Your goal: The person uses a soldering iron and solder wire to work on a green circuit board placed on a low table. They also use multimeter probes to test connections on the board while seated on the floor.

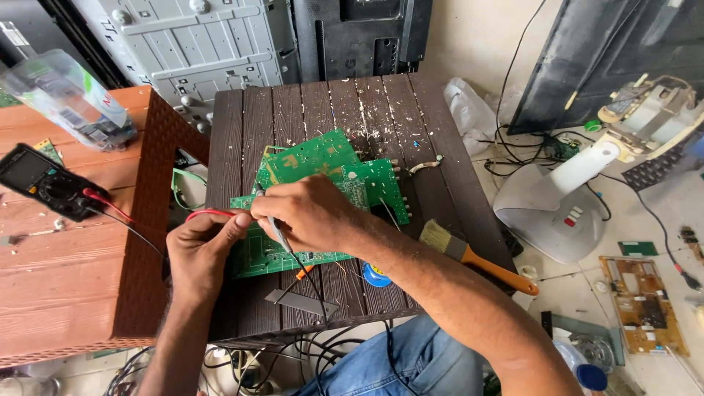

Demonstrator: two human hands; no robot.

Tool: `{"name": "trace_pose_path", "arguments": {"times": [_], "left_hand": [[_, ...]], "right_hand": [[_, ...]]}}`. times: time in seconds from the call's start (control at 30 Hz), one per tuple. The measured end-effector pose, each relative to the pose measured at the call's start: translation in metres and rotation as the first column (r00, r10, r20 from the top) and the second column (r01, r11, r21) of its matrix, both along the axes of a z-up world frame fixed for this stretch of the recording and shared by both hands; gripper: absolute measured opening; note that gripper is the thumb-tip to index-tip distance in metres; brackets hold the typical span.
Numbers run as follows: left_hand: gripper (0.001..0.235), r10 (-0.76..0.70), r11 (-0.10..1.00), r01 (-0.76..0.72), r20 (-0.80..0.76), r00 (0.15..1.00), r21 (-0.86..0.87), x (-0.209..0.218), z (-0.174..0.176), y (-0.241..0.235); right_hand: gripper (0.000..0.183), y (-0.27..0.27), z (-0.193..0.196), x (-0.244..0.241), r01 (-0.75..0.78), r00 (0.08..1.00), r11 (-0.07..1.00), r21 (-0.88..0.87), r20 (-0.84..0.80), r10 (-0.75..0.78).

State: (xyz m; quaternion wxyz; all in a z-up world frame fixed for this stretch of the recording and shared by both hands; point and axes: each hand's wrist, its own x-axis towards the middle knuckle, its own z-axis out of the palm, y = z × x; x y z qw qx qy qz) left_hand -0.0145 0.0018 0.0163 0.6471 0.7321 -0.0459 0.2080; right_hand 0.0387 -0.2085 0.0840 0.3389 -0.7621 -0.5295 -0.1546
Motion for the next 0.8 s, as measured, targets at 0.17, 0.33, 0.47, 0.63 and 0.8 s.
{"name": "trace_pose_path", "arguments": {"times": [0.17,0.33,0.47,0.63,0.8], "left_hand": [[0.026,0.021,1.000,-0.022,-0.007,1.000,-0.013,0.001,0.000,-0.001],[0.027,0.050,0.999,-0.050,-0.038,0.998,0.012,0.000,0.005,-0.005],[0.028,0.078,0.997,-0.077,-0.024,0.997,0.015,0.000,0.009,-0.006],[0.028,0.071,0.997,-0.071,-0.032,0.997,-0.002,0.003,0.006,-0.005],[0.023,0.082,0.996,-0.083,-0.054,0.995,-0.012,0.001,0.013,-0.013]], "right_hand": [[0.012,0.001,-0.004,0.002,-0.001,1.000,1.000,0.007,-0.002,0.001],[0.011,0.002,-0.006,0.004,0.012,1.000,1.000,0.005,-0.005,-0.012],[0.012,-0.002,0.006,0.000,0.016,1.000,1.000,0.009,0.001,-0.016],[0.014,-0.003,0.004,0.006,0.028,1.000,0.999,0.045,-0.001,-0.028],[0.006,-0.008,0.006,0.011,0.014,0.999,0.990,0.139,-0.050,-0.007]]}}
